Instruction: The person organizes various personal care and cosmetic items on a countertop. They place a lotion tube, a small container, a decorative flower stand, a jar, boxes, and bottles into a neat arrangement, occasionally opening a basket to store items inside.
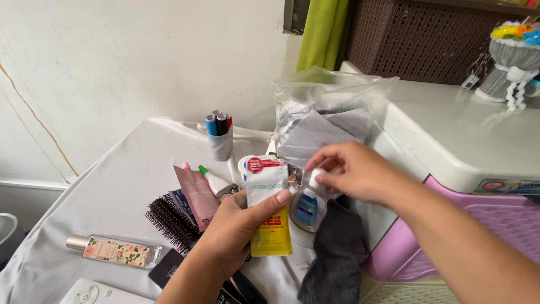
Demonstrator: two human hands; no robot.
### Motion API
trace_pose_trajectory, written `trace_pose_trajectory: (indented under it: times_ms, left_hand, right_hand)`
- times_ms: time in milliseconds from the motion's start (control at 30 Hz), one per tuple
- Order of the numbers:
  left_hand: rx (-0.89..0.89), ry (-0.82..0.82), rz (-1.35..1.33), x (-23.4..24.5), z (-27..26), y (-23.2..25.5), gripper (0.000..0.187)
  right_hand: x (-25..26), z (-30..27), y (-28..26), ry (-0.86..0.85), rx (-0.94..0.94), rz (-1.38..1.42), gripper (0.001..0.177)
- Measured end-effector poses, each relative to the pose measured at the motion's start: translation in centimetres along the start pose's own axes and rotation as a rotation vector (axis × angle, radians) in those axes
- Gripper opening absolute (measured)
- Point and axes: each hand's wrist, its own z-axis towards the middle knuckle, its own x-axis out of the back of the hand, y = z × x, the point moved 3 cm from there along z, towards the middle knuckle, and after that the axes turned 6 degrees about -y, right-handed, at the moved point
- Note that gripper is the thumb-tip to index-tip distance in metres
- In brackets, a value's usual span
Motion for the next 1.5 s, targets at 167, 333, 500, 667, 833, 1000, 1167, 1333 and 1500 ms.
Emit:
trace_pose_trajectory:
  times_ms: [167, 333, 500, 667, 833, 1000, 1167, 1333, 1500]
  left_hand:
    - [-0.077, -0.248, 0.121, -1.1, 0.0, 0.8, 0.056]
    - [-0.064, -0.369, 0.060, -1.6, 0.5, 0.8, 0.057]
    - [-0.060, -0.231, -0.051, 0.6, -0.6, 1.4, 0.063]
    - [0.029, -0.057, -0.008, 2.7, -1.8, 1.6, 0.065]
    - [-0.033, -0.185, -0.039, 2.2, -1.7, 1.0, 0.066]
    - [-0.075, -0.241, -0.024, 2.0, -1.3, 0.8, 0.064]
    - [-0.036, -0.163, 0.014, 3.3, -1.7, 1.5, 0.062]
    - [-0.064, -0.152, 0.014, 3.8, -2.5, 2.6, 0.064]
    - [-0.189, -0.284, 0.012, 1.4, -2.2, 5.2, 0.071]
  right_hand:
    - [2.0, 0.3, -2.5, -0.059, 0.176, 0.220, 0.026]
    - [1.5, 1.9, -3.3, -0.122, 0.138, 0.495, 0.030]
    - [-0.9, 4.6, -3.2, -0.180, 0.098, 0.212, 0.037]
    - [-2.9, 4.5, -2.5, -0.234, 0.081, 0.258, 0.053]
    - [-3.7, 4.8, -1.2, -0.066, 0.136, -0.193, 0.054]
    - [-6.2, 5.5, -1.2, 0.025, 0.620, -0.639, 0.061]
    - [-7.1, 5.2, -1.5, 0.071, 0.493, -0.574, 0.064]
    - [-5.0, 3.7, -4.8, 0.135, 0.408, -0.530, 0.061]
    - [3.8, 0.6, -7.4, 0.143, 0.260, -0.105, 0.059]
